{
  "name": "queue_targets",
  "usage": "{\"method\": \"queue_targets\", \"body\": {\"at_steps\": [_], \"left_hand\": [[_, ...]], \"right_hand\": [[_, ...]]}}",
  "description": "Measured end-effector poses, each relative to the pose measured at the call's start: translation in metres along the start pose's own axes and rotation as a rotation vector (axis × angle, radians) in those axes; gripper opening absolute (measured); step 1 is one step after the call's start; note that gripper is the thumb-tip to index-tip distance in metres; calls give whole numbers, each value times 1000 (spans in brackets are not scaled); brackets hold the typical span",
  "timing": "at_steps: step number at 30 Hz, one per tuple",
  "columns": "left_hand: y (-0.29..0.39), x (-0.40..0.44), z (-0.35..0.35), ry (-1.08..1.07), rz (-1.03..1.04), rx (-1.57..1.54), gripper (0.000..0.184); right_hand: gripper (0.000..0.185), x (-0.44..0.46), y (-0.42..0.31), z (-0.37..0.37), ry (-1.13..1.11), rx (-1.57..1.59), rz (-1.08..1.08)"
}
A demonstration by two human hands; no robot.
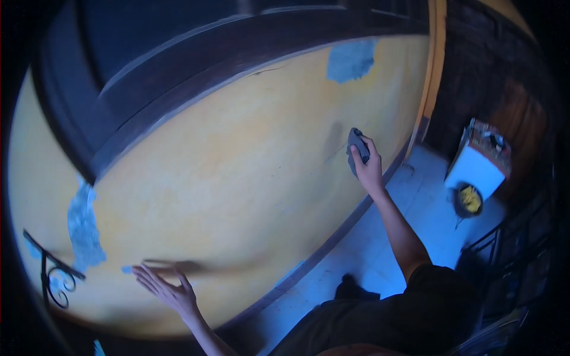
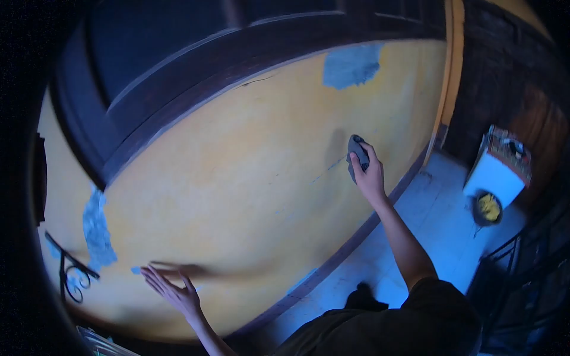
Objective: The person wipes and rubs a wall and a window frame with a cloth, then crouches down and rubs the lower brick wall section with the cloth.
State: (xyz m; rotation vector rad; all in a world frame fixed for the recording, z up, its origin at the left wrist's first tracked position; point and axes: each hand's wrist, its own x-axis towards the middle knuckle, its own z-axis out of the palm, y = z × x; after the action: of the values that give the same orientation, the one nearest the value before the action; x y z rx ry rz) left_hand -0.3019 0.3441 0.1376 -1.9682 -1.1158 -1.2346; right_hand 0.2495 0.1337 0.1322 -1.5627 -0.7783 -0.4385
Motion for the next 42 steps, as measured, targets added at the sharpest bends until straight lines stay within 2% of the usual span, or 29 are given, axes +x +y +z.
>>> {"method": "queue_targets", "body": {"at_steps": [5,6,8,13,18,20,23,26,27,28,29,32,37,39,42], "left_hand": [[-10,-24,12,14,1,32,89],[-6,-33,18,39,6,46,90],[41,-19,8,85,31,93,92],[155,-7,51,210,-28,-63,89],[277,16,116,215,5,-331,90],[313,20,132,232,0,-363,91],[345,26,143,248,-11,-322,88],[348,23,155,269,-19,-317,86],[342,20,168,278,-9,-336,86],[334,17,178,284,4,-352,86],[330,15,178,247,22,-218,86],[328,14,176,251,88,-251,86],[332,22,178,301,124,-225,85],[331,22,179,311,129,-209,84],[331,23,179,310,131,-181,84]], "right_hand": [[47,6,8,-8,80,191,106],[46,15,15,-8,112,163,26],[43,69,33,-37,173,120,-117],[34,154,9,-37,6,166,-349],[40,169,-13,-19,-209,55,-668],[37,170,-3,-8,-170,206,-748],[32,174,20,-10,-189,399,-614],[25,191,54,-19,-170,478,-482],[33,195,68,-24,-230,546,-356],[36,202,81,-30,-177,595,-289],[39,209,94,-35,-122,646,-221],[53,238,102,-61,55,848,-97],[62,304,113,-118,123,593,-200],[58,319,104,-120,208,653,-243],[55,344,109,-109,243,570,-414]]}}
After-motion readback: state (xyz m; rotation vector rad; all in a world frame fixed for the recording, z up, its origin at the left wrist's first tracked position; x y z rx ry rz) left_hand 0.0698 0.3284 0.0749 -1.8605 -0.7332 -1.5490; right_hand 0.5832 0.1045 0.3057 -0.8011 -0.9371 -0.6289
